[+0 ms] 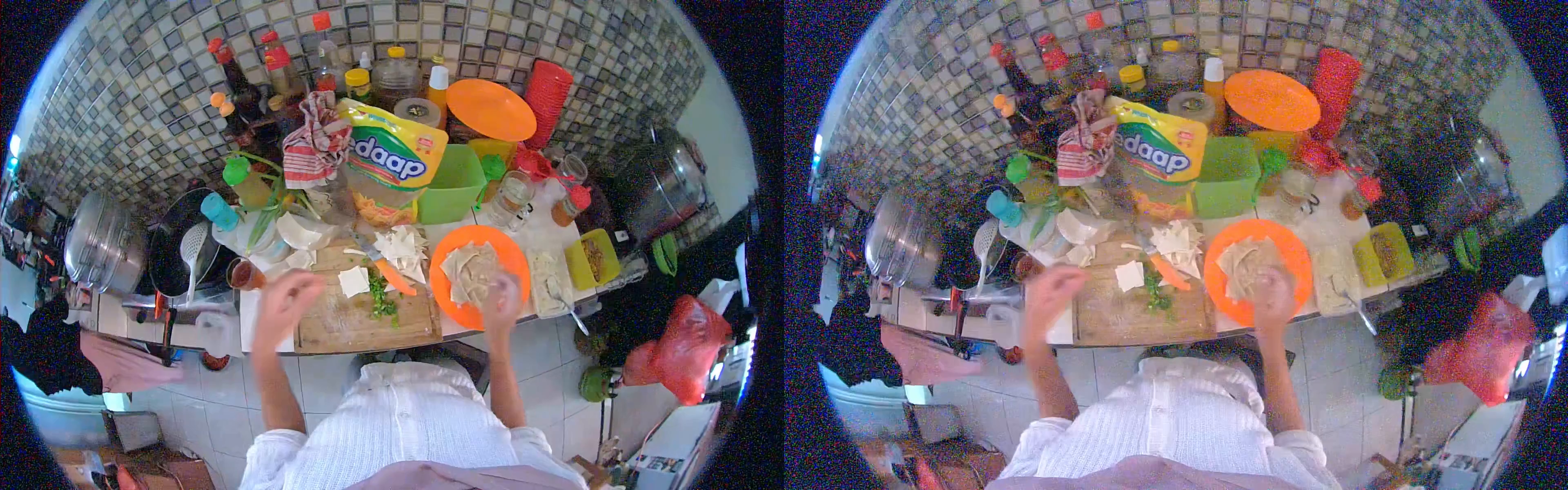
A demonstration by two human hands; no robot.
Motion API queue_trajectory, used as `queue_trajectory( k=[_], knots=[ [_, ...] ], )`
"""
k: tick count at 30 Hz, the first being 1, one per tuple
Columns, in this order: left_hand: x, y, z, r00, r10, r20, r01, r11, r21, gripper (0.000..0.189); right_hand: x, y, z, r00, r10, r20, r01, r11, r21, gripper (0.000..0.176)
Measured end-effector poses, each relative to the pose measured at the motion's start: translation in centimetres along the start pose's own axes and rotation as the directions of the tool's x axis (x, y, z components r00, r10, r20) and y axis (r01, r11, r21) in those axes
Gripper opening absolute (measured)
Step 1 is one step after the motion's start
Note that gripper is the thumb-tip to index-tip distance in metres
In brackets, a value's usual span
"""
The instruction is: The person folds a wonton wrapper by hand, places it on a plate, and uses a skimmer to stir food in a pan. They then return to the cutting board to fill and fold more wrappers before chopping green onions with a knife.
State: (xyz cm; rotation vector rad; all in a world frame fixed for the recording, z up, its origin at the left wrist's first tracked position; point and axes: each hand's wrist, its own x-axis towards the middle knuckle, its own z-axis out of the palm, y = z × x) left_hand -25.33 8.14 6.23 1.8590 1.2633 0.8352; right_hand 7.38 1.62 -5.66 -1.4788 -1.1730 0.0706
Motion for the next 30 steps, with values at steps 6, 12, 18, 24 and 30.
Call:
queue_trajectory(
  k=[6, 12, 18, 24, 30],
  knots=[
    [3.1, -11.2, 8.7, 0.971, 0.175, -0.165, -0.099, 0.917, 0.387, 0.045, -4.2, 9.5, -7.9, 0.685, 0.376, -0.624, -0.286, 0.926, 0.244, 0.019],
    [3.5, -12.1, 9.8, 0.993, 0.081, -0.089, -0.027, 0.871, 0.491, 0.051, -4.7, 11.3, -13.0, 0.370, 0.851, -0.373, -0.303, 0.490, 0.817, 0.036],
    [3.7, -12.4, 9.9, 0.992, 0.001, -0.124, 0.042, 0.937, 0.346, 0.044, -2.7, 13.1, -15.3, 0.509, 0.813, -0.281, -0.362, 0.499, 0.788, 0.026],
    [4.1, -13.3, 9.9, 0.982, -0.104, -0.157, 0.144, 0.952, 0.269, 0.025, 0.0, 8.0, -13.8, 0.834, 0.302, -0.463, -0.420, 0.890, -0.176, 0.019],
    [3.7, -12.9, 9.9, 0.974, 0.076, -0.212, 0.008, 0.930, 0.367, 0.012, 0.5, 8.4, -12.8, 0.964, -0.147, -0.222, -0.008, 0.817, -0.576, 0.017]
  ],
)
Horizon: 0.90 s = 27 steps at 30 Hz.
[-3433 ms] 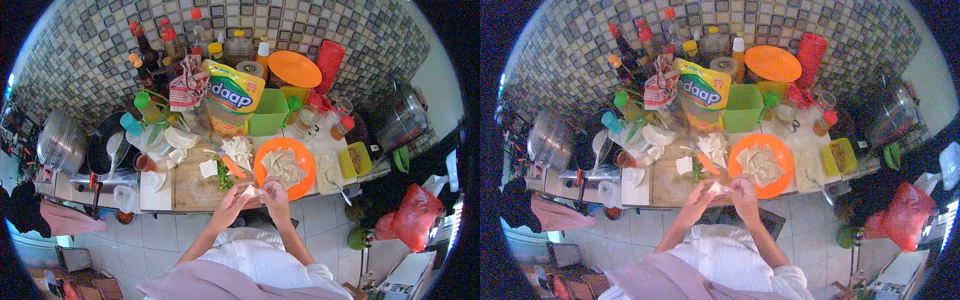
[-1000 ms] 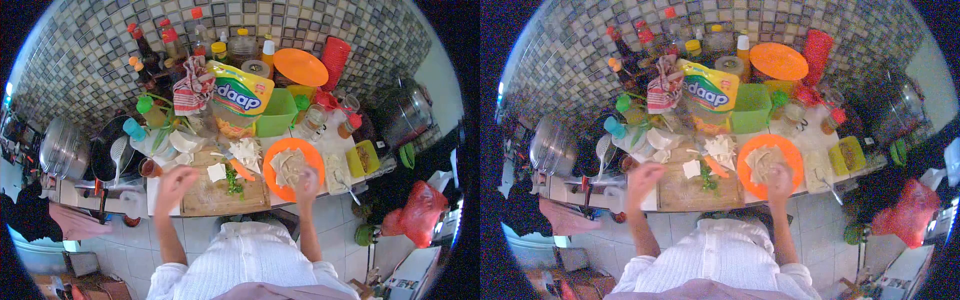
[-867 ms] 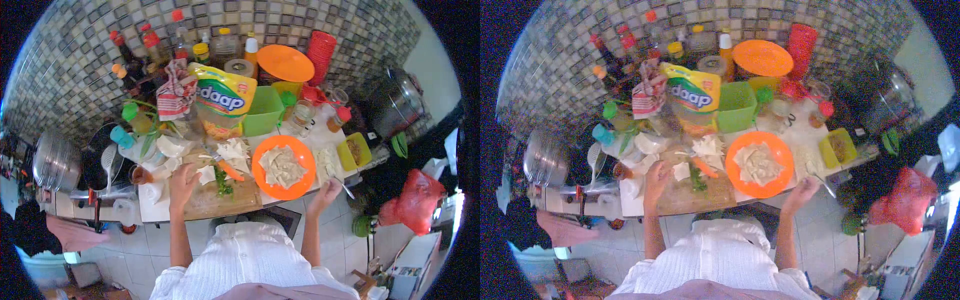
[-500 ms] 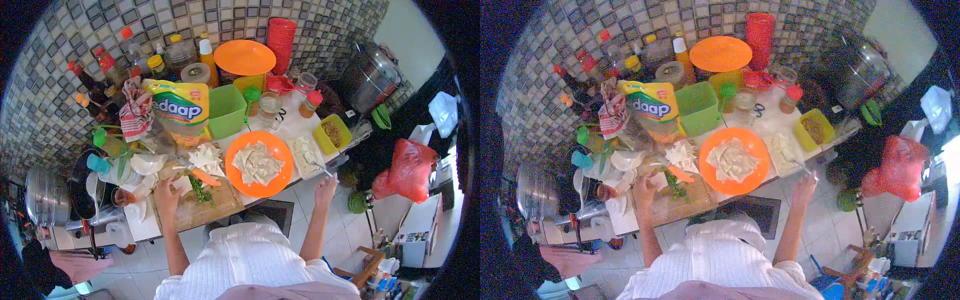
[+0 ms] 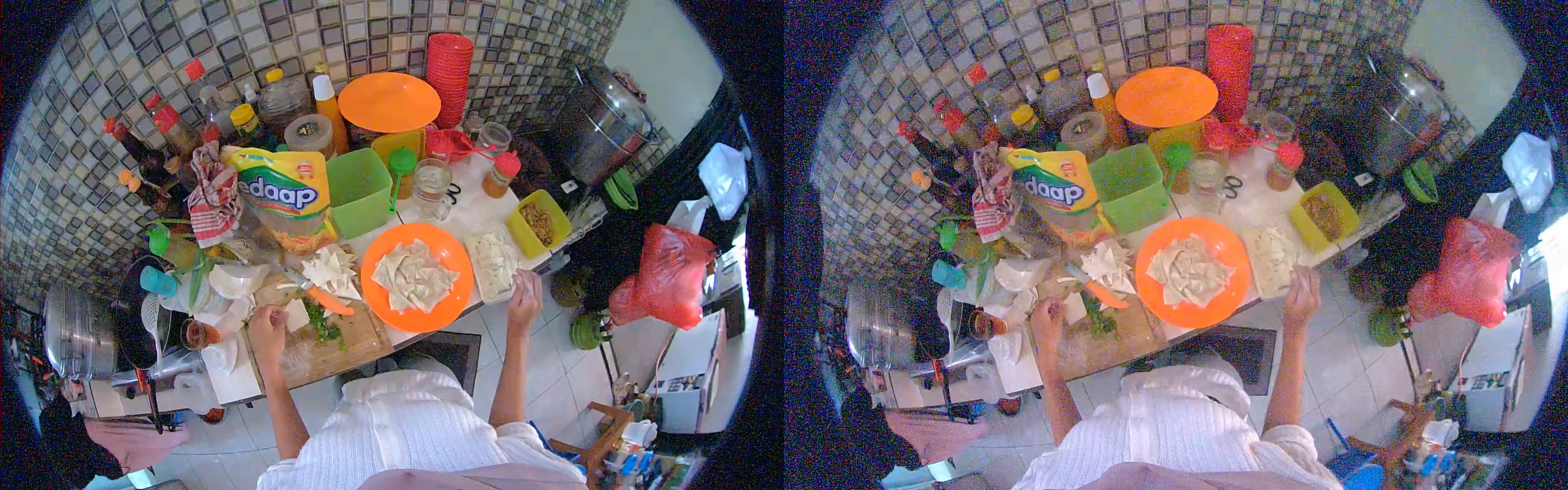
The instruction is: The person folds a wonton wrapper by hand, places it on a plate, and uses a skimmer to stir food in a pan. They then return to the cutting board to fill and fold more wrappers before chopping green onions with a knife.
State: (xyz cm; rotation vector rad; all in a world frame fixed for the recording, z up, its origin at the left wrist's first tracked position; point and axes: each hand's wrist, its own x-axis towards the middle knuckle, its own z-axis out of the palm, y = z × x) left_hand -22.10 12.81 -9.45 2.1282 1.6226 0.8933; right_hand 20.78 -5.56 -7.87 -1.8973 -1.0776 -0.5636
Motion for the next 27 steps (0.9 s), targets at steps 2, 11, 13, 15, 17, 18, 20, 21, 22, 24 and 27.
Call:
queue_trajectory(
  k=[2, 11, 13, 15, 17, 18, 20, 21, 22, 24, 27],
  knots=[
    [0.0, 0.3, 0.0, 0.997, 0.069, -0.021, -0.069, 0.997, 0.032, 0.009, 0.1, 0.2, -0.1, 0.998, -0.044, 0.037, 0.043, 0.998, 0.035, 0.018],
    [-1.4, 3.1, -1.6, 0.939, -0.341, 0.051, 0.268, 0.628, -0.731, 0.011, 0.1, -0.8, -0.3, 0.974, 0.202, -0.100, -0.190, 0.975, 0.116, 0.023],
    [-1.6, 4.8, -2.2, 0.873, -0.436, 0.219, 0.342, 0.226, -0.912, 0.011, -0.4, -0.3, -0.1, 0.958, 0.276, -0.081, -0.263, 0.954, 0.143, 0.026],
    [-1.9, 6.3, -2.4, 0.843, -0.479, 0.245, 0.327, 0.094, -0.940, 0.013, -0.5, -0.6, -0.2, 0.935, 0.349, -0.058, -0.335, 0.927, 0.168, 0.029],
    [-2.3, 7.3, -2.3, 0.811, -0.517, 0.275, 0.299, -0.039, -0.954, 0.014, -0.5, -1.4, -0.5, 0.897, 0.438, -0.060, -0.415, 0.882, 0.224, 0.033],
    [-2.6, 7.7, -2.2, 0.797, -0.522, 0.303, 0.292, -0.105, -0.951, 0.015, -0.7, -1.4, -0.3, 0.897, 0.438, -0.060, -0.415, 0.881, 0.225, 0.033],
    [-3.1, 7.3, -2.0, 0.785, -0.524, 0.330, 0.283, -0.170, -0.944, 0.015, -1.5, -0.8, 0.4, 0.891, 0.445, -0.089, -0.416, 0.880, 0.230, 0.032],
    [-3.4, 6.5, -1.5, 0.810, -0.463, 0.361, 0.323, -0.163, -0.932, 0.016, -1.9, -0.2, 0.9, 0.891, 0.444, -0.089, -0.415, 0.880, 0.231, 0.032],
    [-3.7, 5.9, -1.2, 0.829, -0.399, 0.392, 0.360, -0.154, -0.920, 0.016, -2.4, 0.7, 1.4, 0.872, 0.475, -0.119, -0.435, 0.863, 0.258, 0.032],
    [-3.9, 6.4, -1.5, 0.823, -0.390, 0.414, 0.391, -0.141, -0.910, 0.017, -2.6, 0.9, 1.6, 0.851, 0.504, -0.146, -0.451, 0.845, 0.288, 0.032],
    [-3.9, 7.8, -1.9, 0.806, -0.381, 0.453, 0.443, -0.118, -0.889, 0.018, -2.4, 0.9, 1.3, 0.770, 0.630, -0.098, -0.487, 0.681, 0.547, 0.031]
  ],
)
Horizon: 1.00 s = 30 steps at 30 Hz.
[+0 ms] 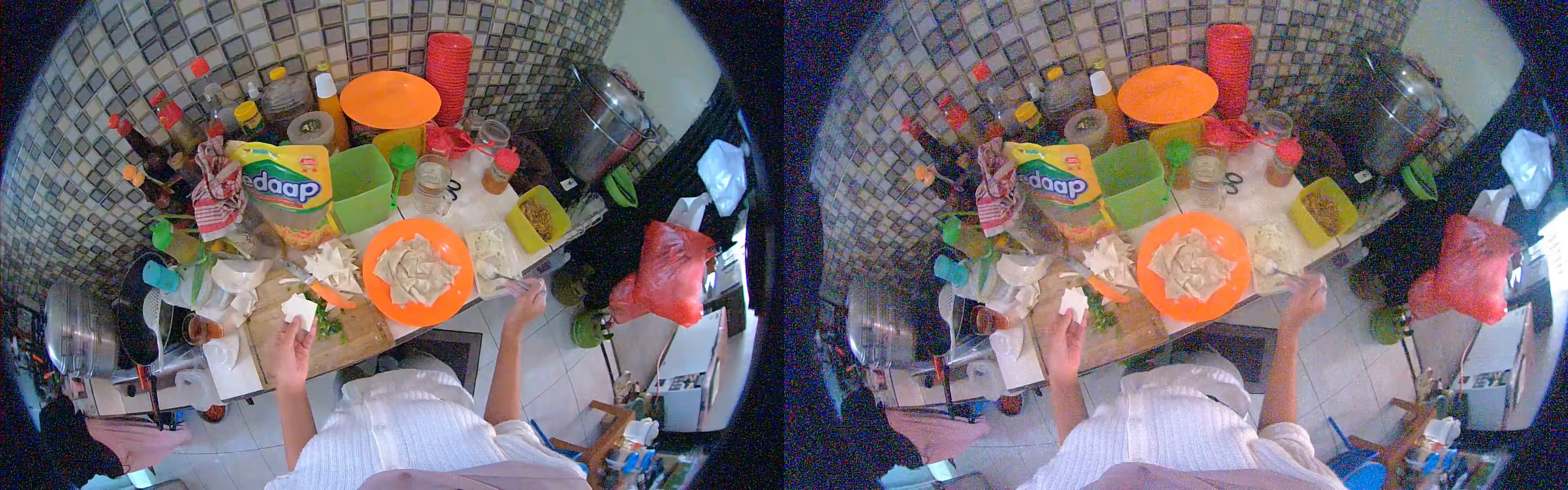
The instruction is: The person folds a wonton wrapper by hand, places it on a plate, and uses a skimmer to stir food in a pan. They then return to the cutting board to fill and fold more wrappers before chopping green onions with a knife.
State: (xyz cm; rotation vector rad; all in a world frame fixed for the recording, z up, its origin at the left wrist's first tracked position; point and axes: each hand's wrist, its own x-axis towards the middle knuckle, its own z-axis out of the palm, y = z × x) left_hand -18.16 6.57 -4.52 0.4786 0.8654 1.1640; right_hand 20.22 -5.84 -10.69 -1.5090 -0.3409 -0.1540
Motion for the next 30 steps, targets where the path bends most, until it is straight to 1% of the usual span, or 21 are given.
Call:
queue_trajectory(
  k=[2, 3, 5, 6, 8, 9, 11, 12, 14, 15, 17, 18, 20, 21, 22, 23, 24, 26, 27, 29, 30],
  knots=[
    [-0.3, -0.1, 0.3, 1.000, -0.017, -0.003, 0.017, 1.000, 0.019, 0.019, 0.2, -0.2, -0.1, 0.987, 0.154, -0.046, -0.149, 0.983, 0.105, 0.030],
    [-0.4, -0.2, 0.3, 1.000, -0.019, 0.009, 0.019, 1.000, 0.001, 0.021, 0.2, -0.2, -0.3, 0.987, 0.154, -0.047, -0.148, 0.983, 0.106, 0.030],
    [-0.6, -0.5, 0.2, 1.000, -0.017, 0.021, 0.018, 1.000, -0.018, 0.022, 0.3, 0.0, -0.6, 0.938, 0.343, -0.052, -0.315, 0.904, 0.288, 0.028],
    [-0.6, -0.6, 0.2, 0.999, -0.035, 0.018, 0.035, 0.999, -0.013, 0.023, 0.3, 0.1, -0.6, 0.938, 0.343, -0.051, -0.315, 0.904, 0.290, 0.028],
    [-0.7, -0.8, 0.2, 0.999, -0.052, 0.013, 0.052, 0.999, -0.008, 0.024, 0.4, 0.2, -0.8, 0.911, 0.404, -0.085, -0.326, 0.830, 0.452, 0.027],
    [-0.8, -1.0, 0.4, 0.997, -0.045, 0.062, 0.045, 0.999, 0.008, 0.025, 0.5, 1.4, -1.2, 0.911, 0.404, -0.085, -0.327, 0.830, 0.452, 0.027],
    [-0.8, -1.6, 0.4, 0.993, -0.041, 0.110, 0.038, 0.999, 0.025, 0.025, 0.7, 4.0, -1.9, 0.968, 0.208, -0.141, -0.200, 0.977, 0.067, 0.029],
    [-0.6, -2.0, 0.3, 0.989, -0.050, 0.141, 0.044, 0.998, 0.042, 0.025, 0.8, 4.6, -2.1, 0.968, 0.208, -0.140, -0.201, 0.977, 0.067, 0.029],
    [-0.8, -2.6, 0.7, 0.984, -0.057, 0.167, 0.048, 0.997, 0.056, 0.024, 0.9, 4.6, -1.8, 0.964, 0.229, -0.133, -0.182, 0.938, 0.295, 0.029],
    [-0.9, -2.9, 1.4, 0.980, -0.099, 0.170, 0.084, 0.992, 0.092, 0.023, 1.0, 3.8, -1.7, 0.965, 0.229, -0.126, -0.184, 0.938, 0.294, 0.029],
    [-0.8, -3.8, 2.1, 0.964, -0.182, 0.194, 0.156, 0.977, 0.142, 0.019, 0.5, -2.6, -0.4, 0.867, 0.492, -0.079, -0.336, 0.695, 0.635, 0.026],
    [-1.0, -4.2, 2.2, 0.968, -0.180, 0.174, 0.157, 0.978, 0.139, 0.019, -0.1, -4.8, 0.2, 0.864, 0.499, -0.066, -0.353, 0.695, 0.626, 0.026],
    [-1.8, -3.7, 5.2, 0.945, -0.272, 0.183, 0.228, 0.947, 0.228, 0.016, -1.4, -8.6, 1.1, 0.943, 0.319, 0.091, -0.313, 0.766, 0.562, 0.025],
    [-2.0, -3.8, 5.7, 0.949, -0.268, 0.165, 0.230, 0.948, 0.220, 0.016, -2.3, -10.1, 1.2, 0.940, 0.325, 0.108, -0.328, 0.766, 0.553, 0.025],
    [-2.0, -3.9, 6.2, 0.939, -0.284, 0.194, 0.234, 0.941, 0.244, 0.016, -3.0, -11.3, 1.5, 0.948, 0.238, 0.212, -0.315, 0.795, 0.518, 0.024],
    [-2.0, -3.9, 6.6, 0.927, -0.301, 0.224, 0.238, 0.933, 0.269, 0.015, -3.8, -12.6, 1.6, 0.938, 0.151, 0.313, -0.294, 0.822, 0.487, 0.023],
    [-2.1, -3.8, 7.0, 0.929, -0.298, 0.218, 0.237, 0.935, 0.265, 0.015, -4.6, -14.1, 1.7, 0.935, 0.151, 0.320, -0.299, 0.822, 0.485, 0.023],
    [-2.3, -3.5, 7.5, 0.921, -0.293, 0.256, 0.213, 0.930, 0.298, 0.015, -6.2, -16.3, 1.6, 0.822, -0.076, 0.565, -0.221, 0.872, 0.438, 0.024],
    [-2.5, -3.4, 7.6, 0.922, -0.293, 0.252, 0.215, 0.930, 0.297, 0.015, -6.5, -16.0, 1.4, 0.820, -0.074, 0.567, -0.223, 0.872, 0.436, 0.024],
    [-2.8, -3.2, 7.6, 0.924, -0.257, 0.283, 0.180, 0.946, 0.270, 0.016, -7.1, -15.5, 1.4, 0.701, -0.386, 0.600, 0.193, 0.912, 0.361, 0.026],
    [-2.9, -3.0, 7.7, 0.925, -0.256, 0.280, 0.181, 0.946, 0.269, 0.016, -7.4, -15.8, 1.7, 0.699, -0.385, 0.603, 0.192, 0.913, 0.361, 0.026]
  ],
)
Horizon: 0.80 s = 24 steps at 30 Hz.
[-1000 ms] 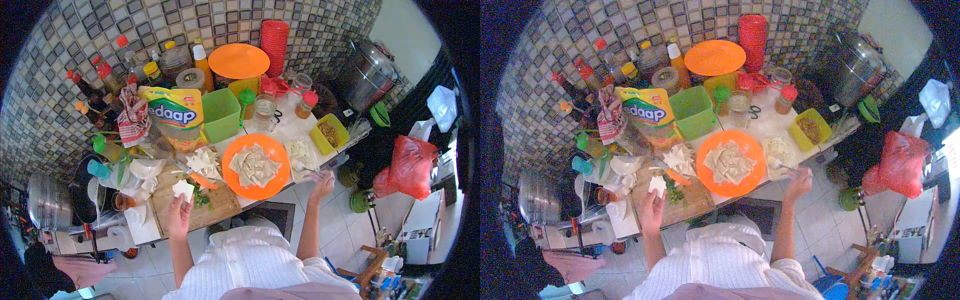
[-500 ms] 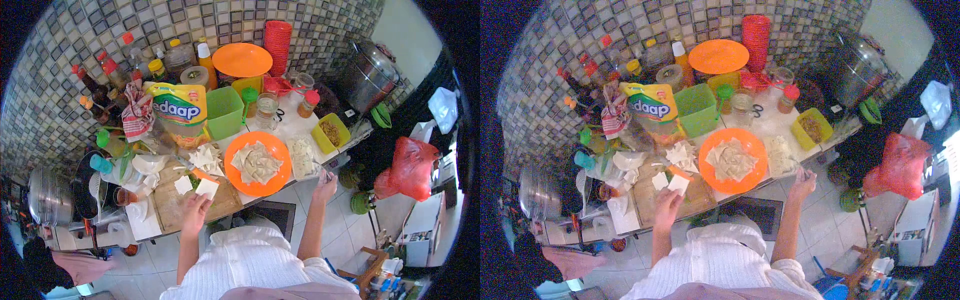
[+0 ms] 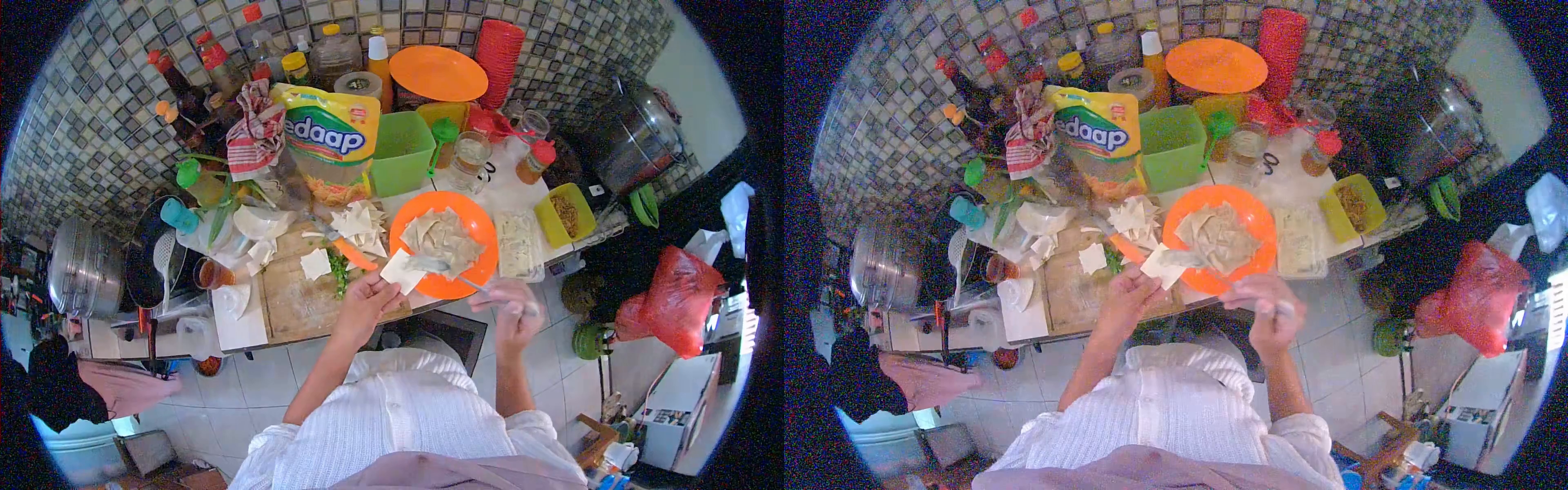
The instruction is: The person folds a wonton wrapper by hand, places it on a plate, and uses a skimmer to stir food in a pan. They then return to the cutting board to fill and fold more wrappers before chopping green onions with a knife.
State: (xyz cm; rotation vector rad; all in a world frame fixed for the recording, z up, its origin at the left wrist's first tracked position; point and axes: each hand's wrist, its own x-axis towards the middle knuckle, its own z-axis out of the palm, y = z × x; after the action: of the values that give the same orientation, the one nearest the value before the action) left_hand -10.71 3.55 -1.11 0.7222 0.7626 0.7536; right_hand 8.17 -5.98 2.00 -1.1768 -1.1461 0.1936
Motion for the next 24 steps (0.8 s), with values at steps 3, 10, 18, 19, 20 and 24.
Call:
queue_trajectory(
  k=[3, 10, 18, 19, 20, 24],
  knots=[
    [-0.5, 0.5, 0.1, 1.000, 0.001, 0.027, -0.002, 0.999, 0.043, 0.020, 0.7, -1.3, 0.7, 0.932, -0.179, 0.314, 0.204, 0.978, -0.049, 0.013],
    [-0.6, 0.2, -0.1, 0.999, 0.001, 0.048, 0.000, 1.000, -0.018, 0.027, 0.5, -2.7, 0.0, 0.878, -0.259, 0.403, 0.356, 0.915, -0.188, 0.019],
    [-0.6, 0.6, 0.1, 1.000, 0.010, 0.019, -0.009, 0.999, -0.053, 0.023, 0.5, -3.2, 0.1, 0.810, -0.298, 0.505, 0.435, 0.883, -0.175, 0.028],
    [-0.5, 0.6, 0.0, 1.000, 0.005, 0.024, -0.004, 0.999, -0.046, 0.027, 0.5, -3.2, 0.2, 0.810, -0.299, 0.505, 0.435, 0.883, -0.175, 0.028],
    [-0.5, 0.5, 0.0, 1.000, 0.000, 0.028, 0.001, 0.999, -0.041, 0.031, 0.7, -3.2, 0.2, 0.824, -0.338, 0.455, 0.442, 0.886, -0.141, 0.029],
    [-0.5, 0.2, -0.3, 0.999, 0.004, 0.052, -0.003, 0.999, -0.033, 0.031, 1.1, -3.6, 0.5, 0.769, -0.267, 0.580, 0.426, 0.891, -0.155, 0.024]
  ],
)
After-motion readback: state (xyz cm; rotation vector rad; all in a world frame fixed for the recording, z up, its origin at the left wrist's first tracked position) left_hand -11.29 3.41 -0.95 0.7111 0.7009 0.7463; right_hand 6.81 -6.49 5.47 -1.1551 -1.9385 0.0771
